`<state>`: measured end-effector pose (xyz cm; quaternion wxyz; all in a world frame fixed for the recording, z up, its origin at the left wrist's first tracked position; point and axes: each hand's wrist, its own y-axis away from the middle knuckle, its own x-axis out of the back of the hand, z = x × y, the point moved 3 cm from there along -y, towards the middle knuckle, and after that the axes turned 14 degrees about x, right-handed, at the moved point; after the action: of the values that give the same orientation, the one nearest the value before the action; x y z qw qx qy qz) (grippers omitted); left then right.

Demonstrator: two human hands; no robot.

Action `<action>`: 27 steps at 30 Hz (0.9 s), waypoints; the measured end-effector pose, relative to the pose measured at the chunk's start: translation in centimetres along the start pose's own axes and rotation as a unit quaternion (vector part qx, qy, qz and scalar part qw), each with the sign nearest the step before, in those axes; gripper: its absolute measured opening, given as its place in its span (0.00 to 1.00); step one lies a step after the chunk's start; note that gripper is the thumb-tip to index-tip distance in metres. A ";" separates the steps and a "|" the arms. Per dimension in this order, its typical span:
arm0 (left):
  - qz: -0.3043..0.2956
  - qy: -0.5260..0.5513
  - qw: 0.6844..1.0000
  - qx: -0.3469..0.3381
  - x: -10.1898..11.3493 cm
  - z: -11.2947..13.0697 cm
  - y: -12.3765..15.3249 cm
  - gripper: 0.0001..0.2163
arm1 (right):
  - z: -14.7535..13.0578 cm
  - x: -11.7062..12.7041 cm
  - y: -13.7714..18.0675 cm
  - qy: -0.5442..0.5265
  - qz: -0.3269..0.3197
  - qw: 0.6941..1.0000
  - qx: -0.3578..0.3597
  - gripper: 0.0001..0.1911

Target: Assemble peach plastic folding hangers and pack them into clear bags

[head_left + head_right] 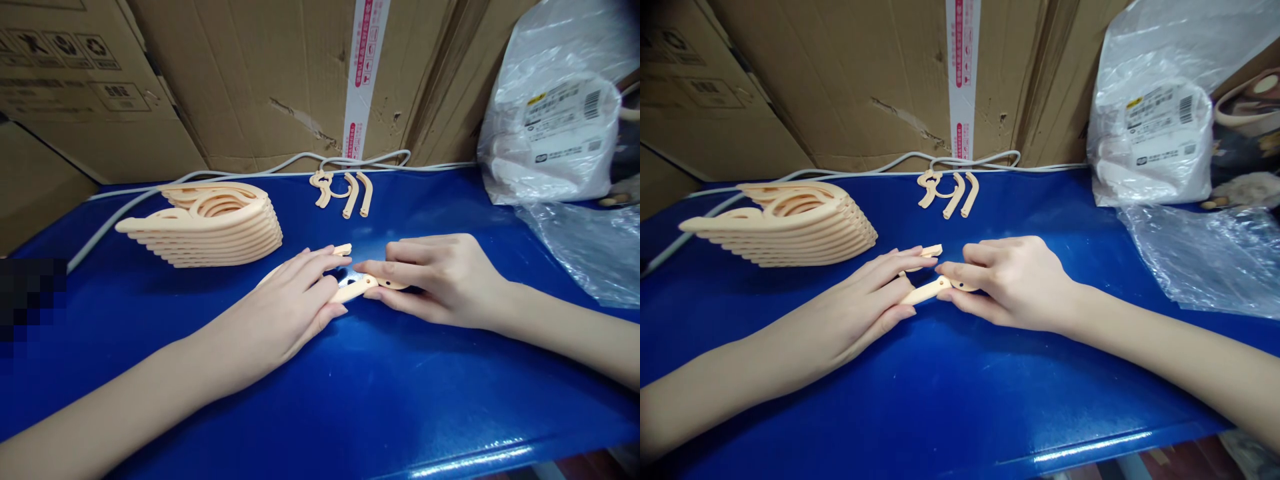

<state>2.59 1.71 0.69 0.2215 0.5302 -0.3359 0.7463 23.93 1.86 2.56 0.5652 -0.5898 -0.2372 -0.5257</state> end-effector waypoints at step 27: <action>-0.002 0.000 1.000 -0.014 0.2 0.2 -0.1 0.16 | 0.2 -0.1 0.1 -0.061 0.012 0.998 -0.017 0.15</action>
<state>2.71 1.57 0.92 0.2303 0.5282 -0.3450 0.7409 24.03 2.03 2.47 0.5459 -0.6329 -0.2556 -0.4860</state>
